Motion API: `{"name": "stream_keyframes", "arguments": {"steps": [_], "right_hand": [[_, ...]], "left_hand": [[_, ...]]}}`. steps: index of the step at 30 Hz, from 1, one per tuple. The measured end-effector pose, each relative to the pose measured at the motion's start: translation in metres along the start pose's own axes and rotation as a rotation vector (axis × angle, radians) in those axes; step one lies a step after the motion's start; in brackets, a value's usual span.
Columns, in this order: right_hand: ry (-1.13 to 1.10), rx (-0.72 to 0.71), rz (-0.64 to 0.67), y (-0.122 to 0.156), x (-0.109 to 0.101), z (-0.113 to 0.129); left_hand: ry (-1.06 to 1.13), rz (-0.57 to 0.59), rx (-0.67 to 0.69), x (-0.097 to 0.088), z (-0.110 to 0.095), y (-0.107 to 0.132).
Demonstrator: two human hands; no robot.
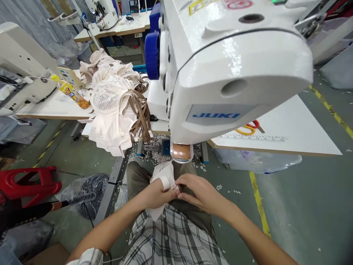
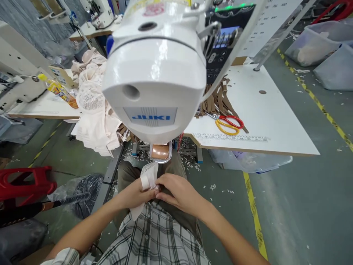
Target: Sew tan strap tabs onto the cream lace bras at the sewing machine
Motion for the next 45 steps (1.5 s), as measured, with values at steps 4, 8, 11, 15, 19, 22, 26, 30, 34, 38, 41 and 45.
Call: {"name": "stream_keyframes", "arguments": {"steps": [4, 8, 11, 15, 19, 22, 26, 30, 34, 38, 41, 45], "right_hand": [[-0.086, 0.104, 0.176, -0.002, 0.009, -0.001], [-0.120, 0.144, 0.061, 0.003, 0.000, -0.008], [-0.104, 0.260, -0.254, 0.016, -0.024, -0.025], [-0.081, 0.373, -0.590, 0.039, -0.044, -0.033], [-0.051, 0.286, -0.576, 0.034, -0.028, -0.011], [-0.020, 0.257, -0.602, 0.026, -0.019, -0.001], [-0.058, 0.271, -0.613, 0.018, -0.015, -0.005], [-0.122, 0.304, -0.597, 0.015, -0.016, -0.013], [-0.200, 0.388, -0.499, 0.013, -0.014, -0.025], [-0.277, 0.371, -0.364, 0.008, -0.015, -0.028], [-0.279, 0.336, -0.302, 0.006, -0.019, -0.022], [-0.251, 0.331, -0.239, 0.005, -0.021, -0.016]], "left_hand": [[-0.045, 0.138, -0.048, 0.011, 0.000, 0.001], [-0.089, 0.090, -0.147, 0.006, 0.011, 0.001], [-0.047, -0.061, -0.135, -0.006, 0.013, -0.001], [0.209, -0.326, -0.095, -0.021, 0.020, -0.002], [0.318, -0.477, -0.067, -0.020, 0.030, -0.002], [0.294, -0.517, -0.007, -0.015, 0.027, -0.002], [0.187, -0.533, 0.043, -0.011, 0.018, -0.001], [0.034, -0.520, 0.026, -0.011, 0.010, 0.001], [-0.116, -0.504, 0.037, -0.011, 0.005, 0.002], [-0.195, -0.458, 0.067, -0.009, 0.004, 0.003], [-0.211, -0.446, 0.093, -0.009, 0.004, 0.006], [-0.132, -0.415, 0.065, -0.006, 0.008, 0.004]]}}
Point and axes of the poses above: each hand's wrist, its own y-axis away from the middle knuckle, its own x-axis out of the palm, z = x × y, the point moved 9 cm from there along -y, towards the middle knuckle, and after that the axes turned 8 degrees about x, right-handed, at the moved point
